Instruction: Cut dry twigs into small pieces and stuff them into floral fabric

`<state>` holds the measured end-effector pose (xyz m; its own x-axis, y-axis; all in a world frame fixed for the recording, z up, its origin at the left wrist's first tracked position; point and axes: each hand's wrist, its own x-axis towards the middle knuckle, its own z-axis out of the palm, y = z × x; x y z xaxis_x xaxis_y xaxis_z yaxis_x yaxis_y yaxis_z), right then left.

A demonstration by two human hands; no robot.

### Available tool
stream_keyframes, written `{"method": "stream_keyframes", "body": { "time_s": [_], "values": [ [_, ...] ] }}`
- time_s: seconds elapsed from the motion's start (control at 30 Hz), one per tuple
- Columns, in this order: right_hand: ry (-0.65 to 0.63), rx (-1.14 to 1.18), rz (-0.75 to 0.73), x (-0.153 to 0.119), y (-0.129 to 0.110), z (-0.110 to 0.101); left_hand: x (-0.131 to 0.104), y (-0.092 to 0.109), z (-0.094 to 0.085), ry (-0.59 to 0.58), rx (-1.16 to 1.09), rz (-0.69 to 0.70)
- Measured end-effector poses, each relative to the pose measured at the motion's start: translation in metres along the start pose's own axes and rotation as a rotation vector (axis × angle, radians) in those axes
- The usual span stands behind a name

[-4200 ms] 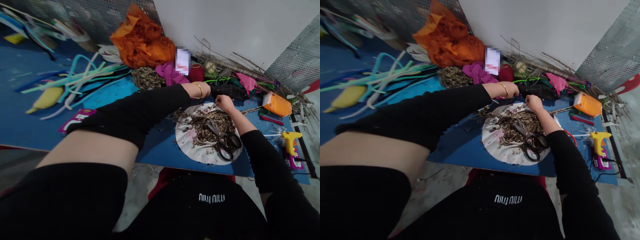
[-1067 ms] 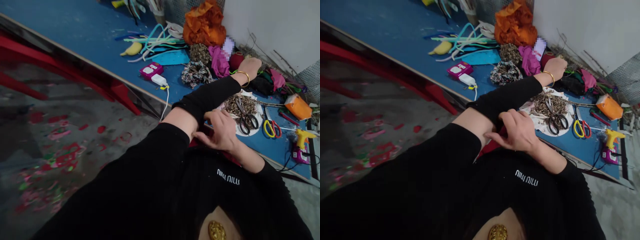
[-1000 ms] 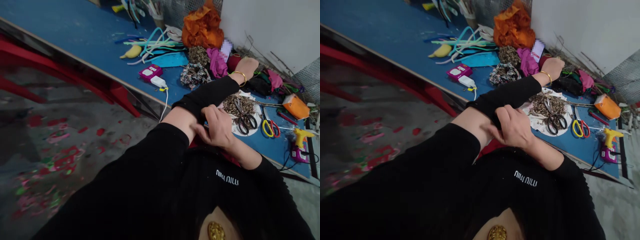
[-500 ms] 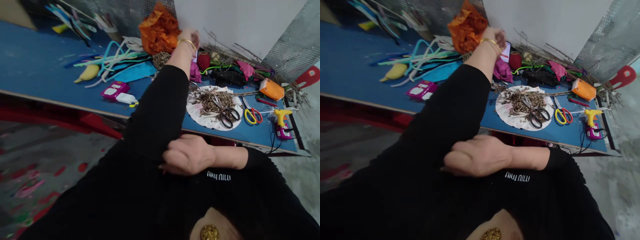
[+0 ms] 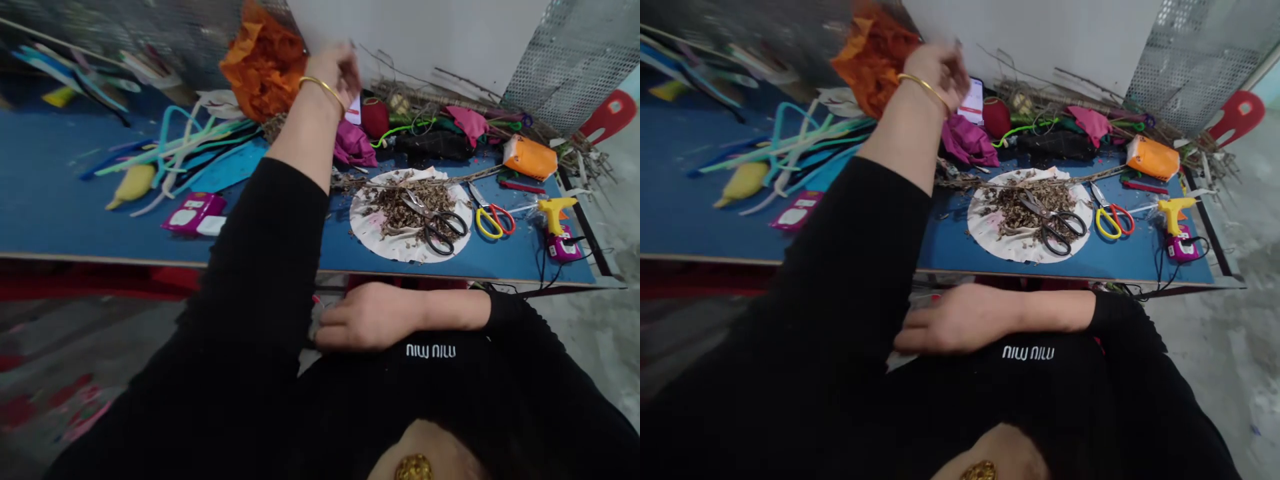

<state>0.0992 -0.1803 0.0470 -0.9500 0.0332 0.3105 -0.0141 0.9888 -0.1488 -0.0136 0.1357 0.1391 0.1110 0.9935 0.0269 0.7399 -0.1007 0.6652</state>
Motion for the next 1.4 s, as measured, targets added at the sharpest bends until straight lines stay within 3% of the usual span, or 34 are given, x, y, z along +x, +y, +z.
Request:
{"method": "stream_keyframes", "body": {
  "time_s": [0.07,0.17,0.23,0.3,0.4,0.5,0.63,0.83,1.03,1.13,1.3,1.4],
  "values": [
    [0.048,-0.053,0.253,-0.023,0.022,-0.001,-0.014,0.011,0.034,-0.073,-0.028,0.057],
    [0.174,-0.146,0.816,-0.081,0.055,-0.010,-0.036,0.024,0.093,-0.210,0.027,0.161],
    [0.212,-0.280,1.205,-0.126,0.068,-0.021,-0.044,0.033,0.129,-0.244,0.256,0.301],
    [0.170,-0.432,1.510,-0.167,0.074,-0.032,-0.045,0.044,0.159,-0.244,0.338,0.343],
    [0.031,-0.517,1.745,-0.209,0.075,-0.041,-0.039,0.061,0.190,-0.252,0.483,0.346],
    [-0.089,-0.463,1.790,-0.224,0.075,-0.040,-0.032,0.071,0.209,-0.283,0.562,0.287],
    [-0.128,-0.401,1.774,-0.225,0.080,-0.036,-0.025,0.071,0.212,-0.280,0.576,0.259],
    [-0.150,-0.333,1.815,-0.228,0.098,-0.040,-0.012,0.076,0.189,-0.187,0.595,0.272],
    [-0.029,-0.098,1.824,-0.235,0.110,-0.047,-0.003,0.072,0.167,-0.130,0.562,0.298],
    [0.261,0.109,1.768,-0.246,0.108,-0.047,-0.001,0.059,0.159,-0.100,0.554,0.300],
    [1.071,0.754,1.595,-0.257,0.106,-0.049,0.006,0.035,0.153,-0.080,0.478,0.296],
    [1.275,0.966,1.459,-0.251,0.119,-0.059,0.013,0.025,0.155,-0.093,0.408,0.307]
  ]
}}
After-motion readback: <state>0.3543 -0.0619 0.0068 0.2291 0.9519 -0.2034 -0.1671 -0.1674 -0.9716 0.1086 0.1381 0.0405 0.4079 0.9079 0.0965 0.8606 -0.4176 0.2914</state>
